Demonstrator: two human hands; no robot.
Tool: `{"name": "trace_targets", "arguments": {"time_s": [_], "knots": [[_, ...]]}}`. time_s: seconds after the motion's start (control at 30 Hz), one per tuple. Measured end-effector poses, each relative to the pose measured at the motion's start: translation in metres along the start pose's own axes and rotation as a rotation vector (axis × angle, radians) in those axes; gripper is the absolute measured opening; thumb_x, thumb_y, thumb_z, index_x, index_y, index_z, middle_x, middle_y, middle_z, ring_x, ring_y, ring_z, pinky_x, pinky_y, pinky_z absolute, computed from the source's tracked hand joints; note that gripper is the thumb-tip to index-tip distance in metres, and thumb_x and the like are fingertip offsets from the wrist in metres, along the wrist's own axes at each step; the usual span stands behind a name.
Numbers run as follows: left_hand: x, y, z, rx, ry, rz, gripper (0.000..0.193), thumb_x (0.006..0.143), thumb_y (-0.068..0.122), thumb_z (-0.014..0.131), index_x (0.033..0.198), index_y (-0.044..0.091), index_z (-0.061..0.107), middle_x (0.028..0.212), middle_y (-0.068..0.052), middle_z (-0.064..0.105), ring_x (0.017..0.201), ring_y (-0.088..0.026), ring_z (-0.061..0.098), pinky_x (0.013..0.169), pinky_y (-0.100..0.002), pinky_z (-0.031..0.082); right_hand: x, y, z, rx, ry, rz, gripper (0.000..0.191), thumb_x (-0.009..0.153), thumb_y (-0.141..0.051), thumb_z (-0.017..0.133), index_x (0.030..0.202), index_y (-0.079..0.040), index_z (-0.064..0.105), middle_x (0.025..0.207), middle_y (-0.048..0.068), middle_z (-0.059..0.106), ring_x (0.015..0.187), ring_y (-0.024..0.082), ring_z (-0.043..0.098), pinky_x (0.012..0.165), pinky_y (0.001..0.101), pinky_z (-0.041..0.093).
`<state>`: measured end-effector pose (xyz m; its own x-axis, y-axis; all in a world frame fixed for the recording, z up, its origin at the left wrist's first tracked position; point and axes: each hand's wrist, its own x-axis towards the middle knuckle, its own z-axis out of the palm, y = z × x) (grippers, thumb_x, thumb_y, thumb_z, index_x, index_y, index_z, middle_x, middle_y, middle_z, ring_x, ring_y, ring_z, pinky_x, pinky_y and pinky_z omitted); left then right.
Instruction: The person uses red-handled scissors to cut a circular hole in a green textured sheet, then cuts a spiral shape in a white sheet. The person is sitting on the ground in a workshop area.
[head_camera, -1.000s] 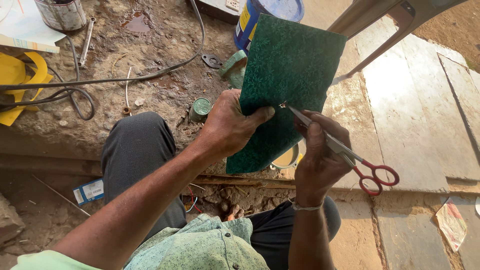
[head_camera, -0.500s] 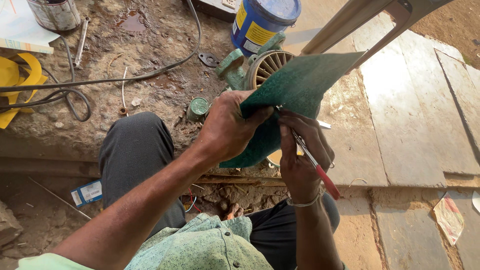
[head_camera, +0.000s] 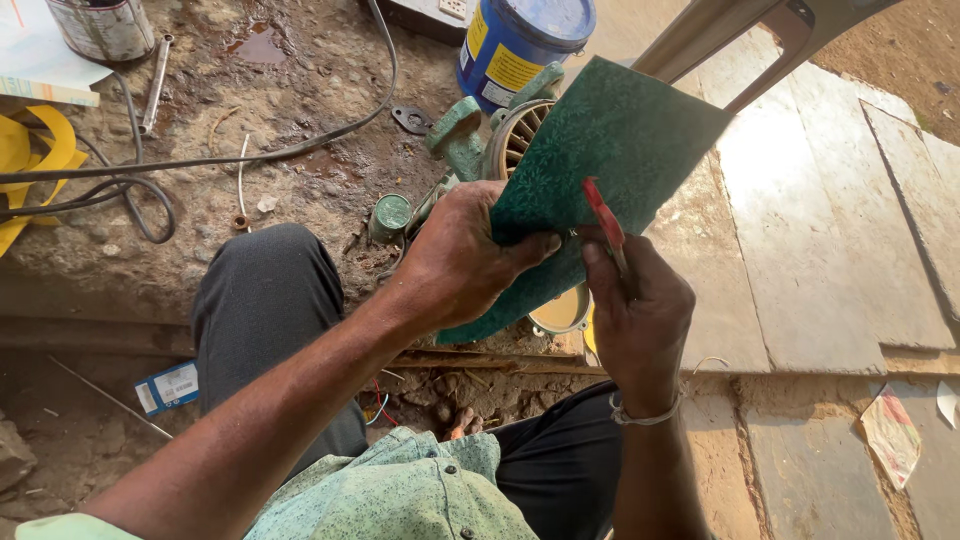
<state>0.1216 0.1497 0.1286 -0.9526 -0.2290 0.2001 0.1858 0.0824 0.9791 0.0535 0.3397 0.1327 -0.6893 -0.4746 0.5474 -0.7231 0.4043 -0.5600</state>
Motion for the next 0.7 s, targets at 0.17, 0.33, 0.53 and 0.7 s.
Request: {"name": "trace_targets", "arguments": {"time_s": [0.17,0.33,0.53,0.7], "knots": [[-0.001,0.004,-0.005,0.015,-0.022,-0.111,0.025,0.086,0.019,0.076,0.106,0.004,0.072,0.092,-0.01,0.08,0.074,-0.016,0.078,0.067,-0.033,0.07,0.002,-0.002,0.0,-0.037,-0.08,-0.064,0.024,0.098,-0.009,0.075,0.121,-0.001,0.073,0.088,0.004,0.075,0.069,0.003,0.065,0.053,0.0202,0.048],[0.001,0.0,0.002,0.073,0.022,0.106,0.021,0.088,0.018,0.079,0.103,0.004,0.075,0.093,-0.007,0.081,0.08,-0.012,0.076,0.072,-0.032,0.065,0.003,-0.008,-0.006,-0.106,-0.124,-0.022,0.025,0.092,-0.007,0.08,0.115,0.0,0.074,0.077,0.005,0.073,0.062,0.005,0.061,0.051,0.0233,0.044],[-0.008,-0.012,0.018,0.003,0.107,0.177,0.013,0.092,0.019,0.077,0.103,0.011,0.076,0.09,-0.003,0.08,0.077,-0.009,0.073,0.068,-0.031,0.062,0.007,-0.005,-0.003,0.258,-0.169,0.074,0.024,0.097,-0.003,0.073,0.12,0.002,0.068,0.102,0.006,0.075,0.088,0.005,0.068,0.073,0.021,0.057],[-0.007,-0.018,0.02,0.069,0.134,0.181,0.012,0.093,0.02,0.077,0.101,0.011,0.078,0.086,-0.002,0.079,0.073,-0.01,0.074,0.063,-0.032,0.062,0.006,-0.008,0.001,0.098,-0.135,0.115,0.018,0.097,-0.005,0.076,0.113,0.002,0.071,0.086,0.006,0.074,0.076,0.007,0.066,0.063,0.0224,0.052]]}}
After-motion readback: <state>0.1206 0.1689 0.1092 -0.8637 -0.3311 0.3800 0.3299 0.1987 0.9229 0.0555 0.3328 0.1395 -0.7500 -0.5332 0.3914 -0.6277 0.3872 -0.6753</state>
